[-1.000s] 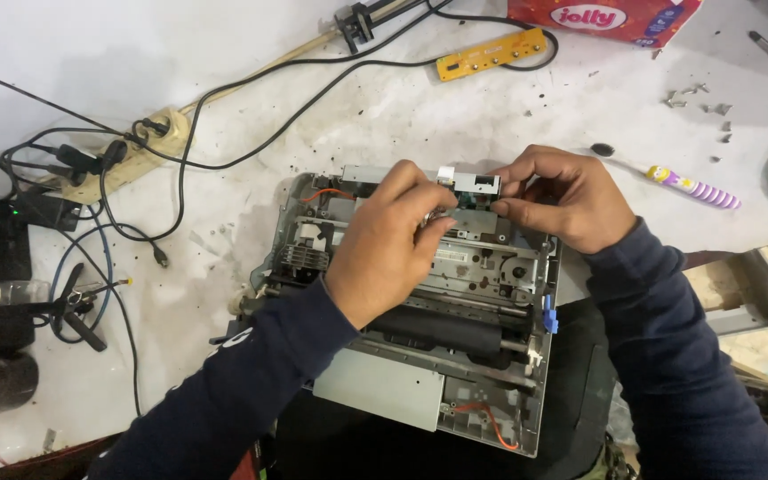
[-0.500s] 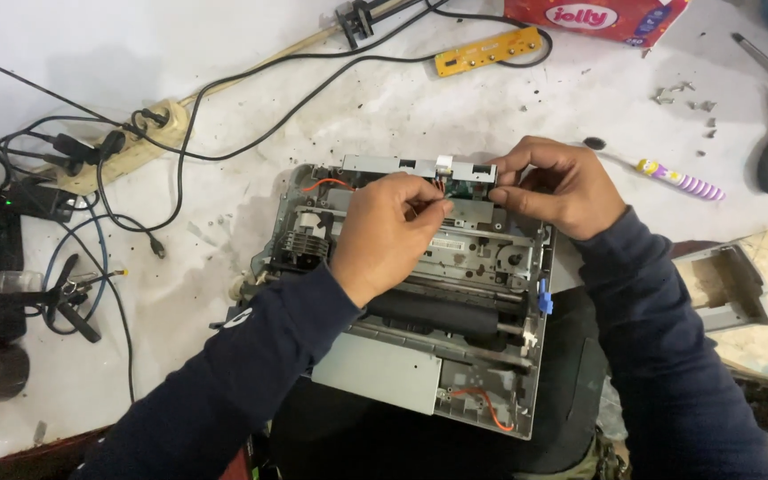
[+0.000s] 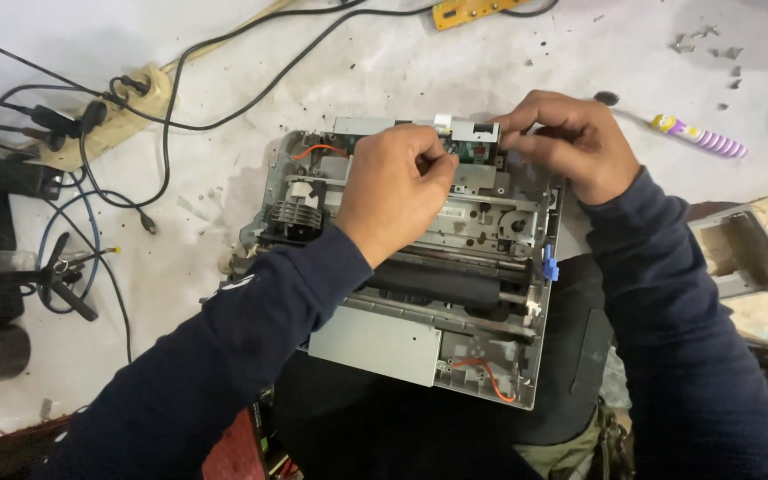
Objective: Technician performing internal repairs on a printer, specifically connecting and disconnecting small wires and ribbon cables on the main board.
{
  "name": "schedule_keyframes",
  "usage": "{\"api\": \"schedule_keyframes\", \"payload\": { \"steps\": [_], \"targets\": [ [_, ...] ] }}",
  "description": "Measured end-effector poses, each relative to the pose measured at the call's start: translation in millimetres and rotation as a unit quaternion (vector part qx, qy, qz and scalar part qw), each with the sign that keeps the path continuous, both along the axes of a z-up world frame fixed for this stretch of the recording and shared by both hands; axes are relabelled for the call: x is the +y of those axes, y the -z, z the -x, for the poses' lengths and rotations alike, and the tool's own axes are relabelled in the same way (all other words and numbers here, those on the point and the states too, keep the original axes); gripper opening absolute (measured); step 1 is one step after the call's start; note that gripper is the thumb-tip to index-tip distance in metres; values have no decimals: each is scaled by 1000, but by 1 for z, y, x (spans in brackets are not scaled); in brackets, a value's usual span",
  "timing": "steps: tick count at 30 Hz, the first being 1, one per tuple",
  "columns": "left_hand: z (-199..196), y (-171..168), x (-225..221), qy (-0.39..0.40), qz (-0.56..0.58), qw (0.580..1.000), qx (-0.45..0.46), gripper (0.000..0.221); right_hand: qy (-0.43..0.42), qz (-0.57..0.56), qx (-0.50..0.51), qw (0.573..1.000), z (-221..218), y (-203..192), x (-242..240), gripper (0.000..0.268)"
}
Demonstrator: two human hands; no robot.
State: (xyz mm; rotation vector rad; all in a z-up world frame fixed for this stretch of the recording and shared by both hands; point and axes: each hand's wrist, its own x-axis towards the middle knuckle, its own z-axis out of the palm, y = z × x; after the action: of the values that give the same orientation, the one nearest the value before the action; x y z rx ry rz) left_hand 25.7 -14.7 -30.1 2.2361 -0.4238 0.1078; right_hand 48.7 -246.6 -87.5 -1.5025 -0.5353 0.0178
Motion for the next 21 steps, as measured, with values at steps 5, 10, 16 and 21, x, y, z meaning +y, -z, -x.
{"api": "schedule_keyframes", "payload": {
  "steps": [5,10,16,21],
  "targets": [
    [1,-10,-6,-2,-42,999,-2,36,-4,86,21,996,-1,-7,-6,28],
    [2,-13,-6,13,-51,999,-15,33,-24,78,-31,996,-2,-4,-9,19],
    [0,-10,-8,6,-67,997,-27,34,-21,72,-19,997,0,-5,-8,21],
    [1,-8,-10,1,-86,996,-37,34,-18,69,-25,997,2,-10,-6,17]
  ]
}}
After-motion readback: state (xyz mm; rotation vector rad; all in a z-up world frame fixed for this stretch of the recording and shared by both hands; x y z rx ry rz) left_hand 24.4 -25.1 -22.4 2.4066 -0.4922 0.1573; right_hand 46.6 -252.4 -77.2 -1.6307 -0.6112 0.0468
